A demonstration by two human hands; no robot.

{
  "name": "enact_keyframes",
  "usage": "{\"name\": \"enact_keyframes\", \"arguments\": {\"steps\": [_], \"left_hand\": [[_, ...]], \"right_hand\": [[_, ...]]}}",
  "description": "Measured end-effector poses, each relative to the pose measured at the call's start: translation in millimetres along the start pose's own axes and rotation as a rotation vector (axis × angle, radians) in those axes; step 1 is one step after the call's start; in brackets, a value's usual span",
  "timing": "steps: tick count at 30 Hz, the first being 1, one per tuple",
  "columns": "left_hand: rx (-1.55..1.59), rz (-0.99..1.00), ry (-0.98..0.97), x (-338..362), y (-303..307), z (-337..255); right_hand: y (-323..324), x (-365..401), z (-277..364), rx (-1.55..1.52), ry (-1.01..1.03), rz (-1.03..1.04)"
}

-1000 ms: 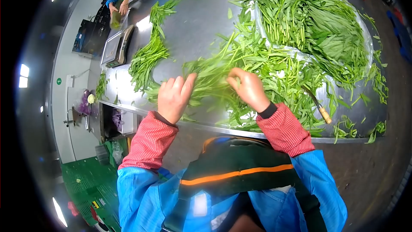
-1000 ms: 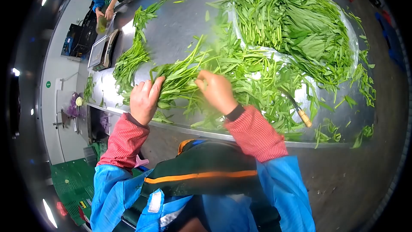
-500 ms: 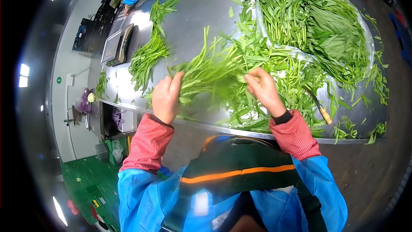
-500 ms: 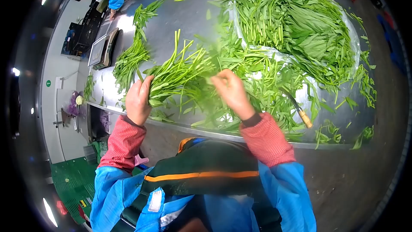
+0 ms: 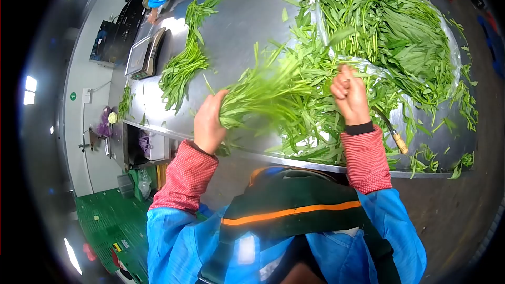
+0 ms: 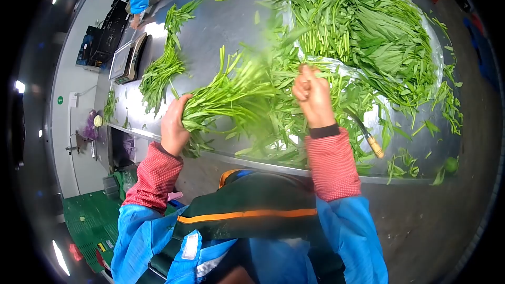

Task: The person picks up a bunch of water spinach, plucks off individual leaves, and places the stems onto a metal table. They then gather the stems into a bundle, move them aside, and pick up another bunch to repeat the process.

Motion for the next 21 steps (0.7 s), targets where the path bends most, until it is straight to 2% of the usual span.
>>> {"name": "enact_keyframes", "arguments": {"steps": [3,4,6,8,10,11,14,16,17,19,21], "left_hand": [[0.026,-0.011,0.042,1.3,0.3,4.0],[0.038,-0.015,0.050,0.0,0.0,3.2],[0.036,-0.022,0.019,-4.2,-2.1,-0.4],[0.017,0.000,0.034,-7.1,-3.6,-11.3],[-0.016,0.027,0.000,-8.4,-7.7,-13.2],[-0.035,0.048,-0.013,-9.1,-8.2,-13.6],[-0.036,0.072,-0.029,-8.8,-8.5,-10.6],[0.012,0.060,-0.025,-5.0,-6.3,-11.8],[0.011,0.048,-0.011,-2.1,-5.3,-7.9],[0.011,0.023,0.009,1.7,-4.0,3.6],[-0.009,0.003,0.001,5.3,-2.4,8.4]], "right_hand": [[-17.0,17.9,12.1,0.175,-0.107,0.107],[-29.4,23.4,8.5,0.324,-0.133,0.189],[-49.9,26.5,-12.8,0.564,-0.181,0.136],[-79.6,25.8,-30.8,0.643,-0.079,0.094],[-85.6,15.9,-54.5,0.964,-0.087,0.221],[-92.5,17.9,-39.7,1.237,-0.151,0.364],[-68.3,10.1,-47.3,0.702,-0.106,0.153],[-49.6,10.9,-27.3,0.479,-0.218,0.000],[-33.3,6.1,-16.1,0.236,-0.178,0.075],[-15.1,4.9,7.4,0.028,-0.072,0.056],[-2.4,7.5,25.8,-0.004,-0.046,0.172]]}}
Point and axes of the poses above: each hand's wrist, its own x-axis away from the middle knuckle, its own y-axis out of the back of the hand, z = x × y, the point moved 2 cm from there along -x, towards the middle knuckle, and after that the axes turned 9 degrees about x, right-handed, at the moved point
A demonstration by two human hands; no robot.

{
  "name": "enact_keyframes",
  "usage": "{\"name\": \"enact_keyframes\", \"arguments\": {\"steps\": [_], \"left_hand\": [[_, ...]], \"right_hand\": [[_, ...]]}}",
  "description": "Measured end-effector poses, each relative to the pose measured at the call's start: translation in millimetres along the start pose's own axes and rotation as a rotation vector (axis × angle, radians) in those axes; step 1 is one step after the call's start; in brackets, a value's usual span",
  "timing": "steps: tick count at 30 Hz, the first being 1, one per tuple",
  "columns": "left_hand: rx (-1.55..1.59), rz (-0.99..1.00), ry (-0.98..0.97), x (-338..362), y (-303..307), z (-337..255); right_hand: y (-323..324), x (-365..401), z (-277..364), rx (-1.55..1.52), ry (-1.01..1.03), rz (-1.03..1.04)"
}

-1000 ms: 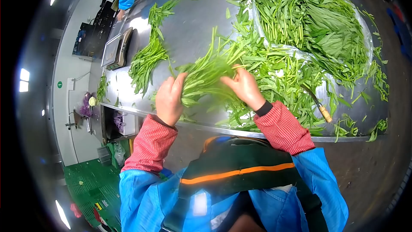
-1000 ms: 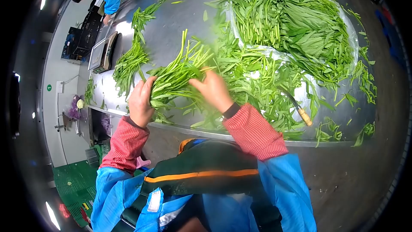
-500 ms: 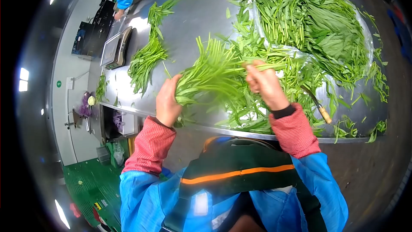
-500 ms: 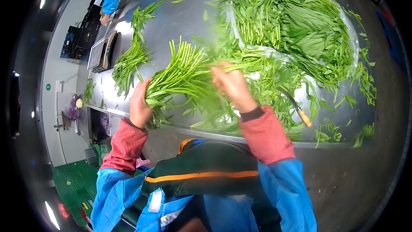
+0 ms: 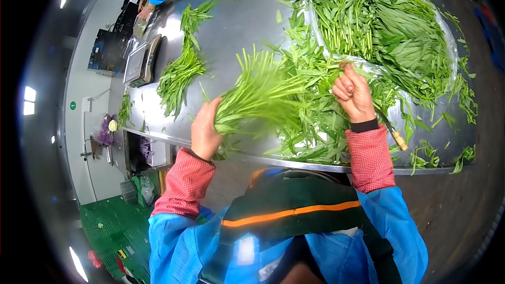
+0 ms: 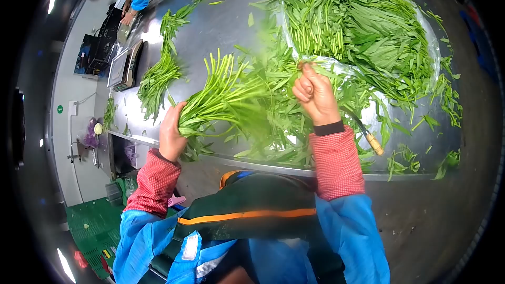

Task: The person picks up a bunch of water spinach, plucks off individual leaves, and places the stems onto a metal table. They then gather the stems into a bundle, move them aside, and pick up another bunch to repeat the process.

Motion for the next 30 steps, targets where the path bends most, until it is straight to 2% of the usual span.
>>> {"name": "enact_keyframes", "arguments": {"steps": [1,2,5,7,8,9,11,12,13,15,17,18,19,20,22,23,25,27,30], "left_hand": [[-0.011,-0.013,-0.002,0.6,0.9,-0.8],[0.047,0.008,0.059,-0.3,2.9,-3.0],[0.044,-0.002,0.008,-5.7,1.6,-10.0],[0.072,0.009,-0.026,-8.7,-0.6,-17.3],[0.085,0.013,-0.043,-10.4,-0.9,-20.3],[0.101,0.016,-0.048,-11.5,0.3,-22.4],[0.131,0.016,-0.046,-10.1,3.9,-23.8],[0.110,0.020,-0.043,-6.3,4.7,-16.3],[0.104,0.021,-0.050,-4.2,6.7,-11.6],[0.098,0.030,-0.070,-0.9,7.5,-7.5],[0.148,0.065,-0.053,-0.5,8.1,-14.1],[0.177,0.084,-0.053,-1.4,8.0,-16.5],[0.206,0.104,-0.055,-2.2,7.3,-18.7],[0.231,0.124,-0.047,-2.8,5.3,-21.1],[0.273,0.154,-0.043,-5.4,4.9,-24.6],[0.293,0.168,-0.039,-6.5,4.9,-25.1],[0.312,0.168,-0.034,-4.8,5.4,-20.9],[0.297,0.186,-0.020,-0.4,7.1,-15.1],[0.312,0.162,0.022,5.2,6.5,-8.3]], "right_hand": [[-0.8,0.1,5.6,0.004,0.015,0.029],[-0.9,-1.0,9.0,0.212,0.002,-0.023],[-32.8,-7.2,-5.2,1.160,0.133,-0.196],[-58.9,-3.8,-19.8,1.583,0.192,-0.085],[-62.3,-7.2,-30.2,1.638,0.100,0.060],[-43.6,-14.3,-51.3,1.573,0.216,-0.012],[-11.5,-28.1,-45.0,1.014,0.146,-0.224],[3.4,-28.5,-32.6,0.786,0.012,-0.375],[13.8,-28.3,-17.4,0.890,-0.074,-0.378],[17.3,-25.5,-3.7,0.903,-0.082,-0.125],[-14.9,-19.1,-5.2,1.102,0.060,0.014],[-27.0,-19.1,-3.3,1.235,-0.042,0.126],[-39.6,-19.2,-5.3,1.288,0.085,0.258],[-47.9,-22.1,-18.0,1.219,0.147,0.356],[-46.9,-25.1,-31.7,1.004,0.099,0.429],[-42.8,-27.1,-33.0,0.859,-0.007,0.405],[-35.3,-26.2,-30.7,0.778,0.028,0.150],[-29.6,-22.1,-10.5,0.653,-0.126,-0.102],[3.5,-20.1,8.3,0.339,0.022,-0.086]]}}
Point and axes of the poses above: each hand's wrist, its own x-axis away from the middle knuckle, its own y-axis out of the back of the hand, z = x × y, the point moved 2 cm from there along -x, towards the middle knuckle, and after that the axes turned 9 degrees about x, right-handed, at the moved point
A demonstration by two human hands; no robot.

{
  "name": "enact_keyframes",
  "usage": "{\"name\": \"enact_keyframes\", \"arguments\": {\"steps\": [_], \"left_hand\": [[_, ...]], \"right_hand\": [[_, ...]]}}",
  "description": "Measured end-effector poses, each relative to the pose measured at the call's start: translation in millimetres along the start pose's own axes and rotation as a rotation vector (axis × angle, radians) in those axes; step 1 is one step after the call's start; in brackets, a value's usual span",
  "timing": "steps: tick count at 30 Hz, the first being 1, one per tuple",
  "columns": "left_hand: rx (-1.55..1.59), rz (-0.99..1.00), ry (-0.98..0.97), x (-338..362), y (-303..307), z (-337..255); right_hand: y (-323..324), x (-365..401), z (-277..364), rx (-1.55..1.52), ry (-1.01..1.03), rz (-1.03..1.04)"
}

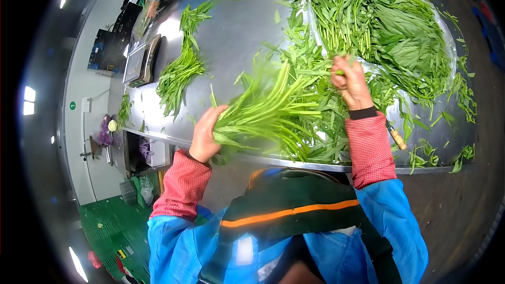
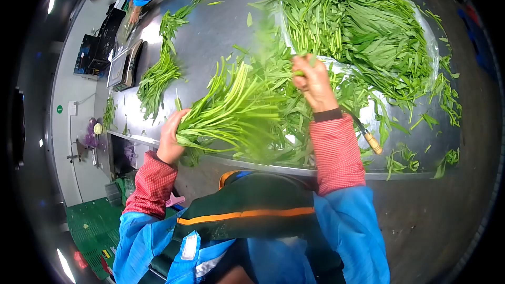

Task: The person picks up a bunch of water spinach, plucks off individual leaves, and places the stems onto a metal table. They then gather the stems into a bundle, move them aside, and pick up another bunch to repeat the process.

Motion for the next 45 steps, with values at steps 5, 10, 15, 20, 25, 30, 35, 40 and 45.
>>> {"name": "enact_keyframes", "arguments": {"steps": [5,10,15,20,25,30,35,40,45], "left_hand": [[-0.075,-0.055,0.012,-0.7,5.6,4.2],[-0.195,-0.140,-0.043,-13.3,2.1,-8.8],[-0.317,-0.124,-0.186,-22.0,-8.6,-18.0],[-0.341,-0.111,-0.196,-17.3,-5.8,-16.3],[-0.410,-0.119,-0.236,-15.1,-5.9,-12.1],[-0.509,-0.086,-0.344,-23.5,-13.3,-20.9],[-0.510,-0.083,-0.354,-18.4,-7.2,-18.9],[-0.460,-0.129,-0.307,-9.2,5.2,-13.5],[-0.479,-0.155,-0.395,-13.1,-0.7,-15.2]], "right_hand": [[-6.9,19.7,10.1,0.099,-0.074,0.042],[-61.2,39.8,18.2,0.722,0.089,0.130],[-98.9,31.0,-32.8,1.280,0.317,0.095],[-47.6,29.2,-4.7,0.016,-0.137,0.097],[-43.9,36.1,6.1,0.107,-0.036,0.177],[-108.7,30.6,-30.8,1.199,0.146,0.116],[-41.1,10.5,-61.1,1.003,0.191,-0.040],[7.2,2.3,-28.9,0.526,-0.125,-0.192],[-62.2,8.3,-12.2,0.796,-0.029,0.041]]}}
Point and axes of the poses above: each hand's wrist, its own x-axis away from the middle knuckle, its own y-axis out of the back of the hand, z = x × y, the point moved 2 cm from there along -x, towards the middle knuckle, and after that the axes turned 9 degrees about x, right-handed, at the moved point
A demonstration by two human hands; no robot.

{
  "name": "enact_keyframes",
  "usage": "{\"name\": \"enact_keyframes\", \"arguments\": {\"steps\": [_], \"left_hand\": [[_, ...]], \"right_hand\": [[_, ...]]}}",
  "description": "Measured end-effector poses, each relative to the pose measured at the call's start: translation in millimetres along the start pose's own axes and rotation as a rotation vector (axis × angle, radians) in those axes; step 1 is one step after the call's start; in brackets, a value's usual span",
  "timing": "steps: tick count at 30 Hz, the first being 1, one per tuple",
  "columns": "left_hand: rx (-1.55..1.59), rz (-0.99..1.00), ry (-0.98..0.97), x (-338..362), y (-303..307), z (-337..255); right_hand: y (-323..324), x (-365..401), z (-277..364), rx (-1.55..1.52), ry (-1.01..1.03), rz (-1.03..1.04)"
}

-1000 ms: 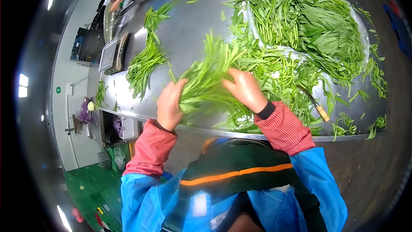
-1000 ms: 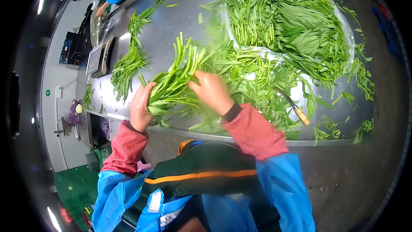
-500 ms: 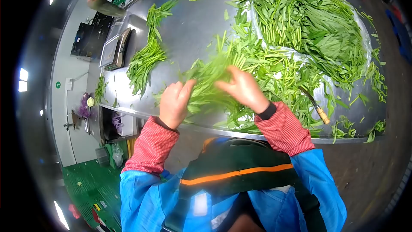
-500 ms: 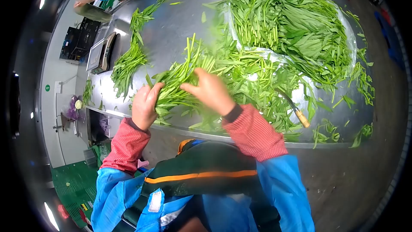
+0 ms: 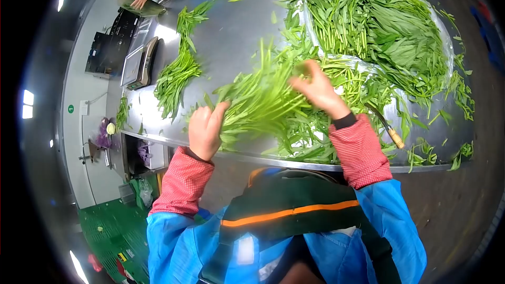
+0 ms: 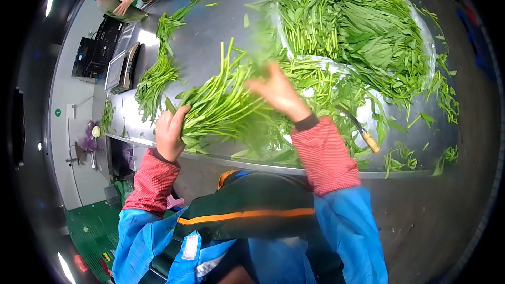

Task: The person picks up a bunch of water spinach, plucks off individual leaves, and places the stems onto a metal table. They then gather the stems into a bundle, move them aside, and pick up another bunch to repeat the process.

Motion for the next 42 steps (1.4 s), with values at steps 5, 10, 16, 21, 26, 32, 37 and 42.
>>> {"name": "enact_keyframes", "arguments": {"steps": [5,10,16,21,26,32,37,42], "left_hand": [[0.083,-0.060,0.168,1.5,-1.4,3.2],[0.115,-0.112,0.290,14.8,4.4,9.3],[0.148,-0.094,0.269,25.0,3.1,17.8],[0.314,-0.065,0.320,13.8,0.4,4.1],[0.413,-0.038,0.416,19.8,-5.8,15.7],[0.316,-0.032,0.478,28.2,-7.2,18.3],[0.241,-0.049,0.399,13.6,-8.4,6.9],[0.236,-0.008,0.307,1.8,-13.5,-8.5]], "right_hand": [[-9.4,5.9,-20.6,-0.133,0.022,-0.102],[39.3,13.2,-41.7,-0.722,-0.079,-0.008],[61.8,4.6,-27.5,-0.506,0.020,0.069],[7.9,-2.7,-8.2,-0.116,0.098,0.306],[0.9,-9.2,-20.3,-0.061,0.344,0.169],[31.4,30.6,14.2,-0.235,0.037,0.096],[-32.4,36.2,11.1,0.285,0.110,0.005],[-61.3,23.5,-8.6,0.316,0.166,-0.002]]}}
Point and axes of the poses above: each hand's wrist, its own x-axis away from the middle knuckle, its own y-axis out of the back of the hand, z = x × y, the point moved 2 cm from there along -x, towards the middle knuckle, and after that the axes turned 9 degrees about x, right-handed, at the moved point
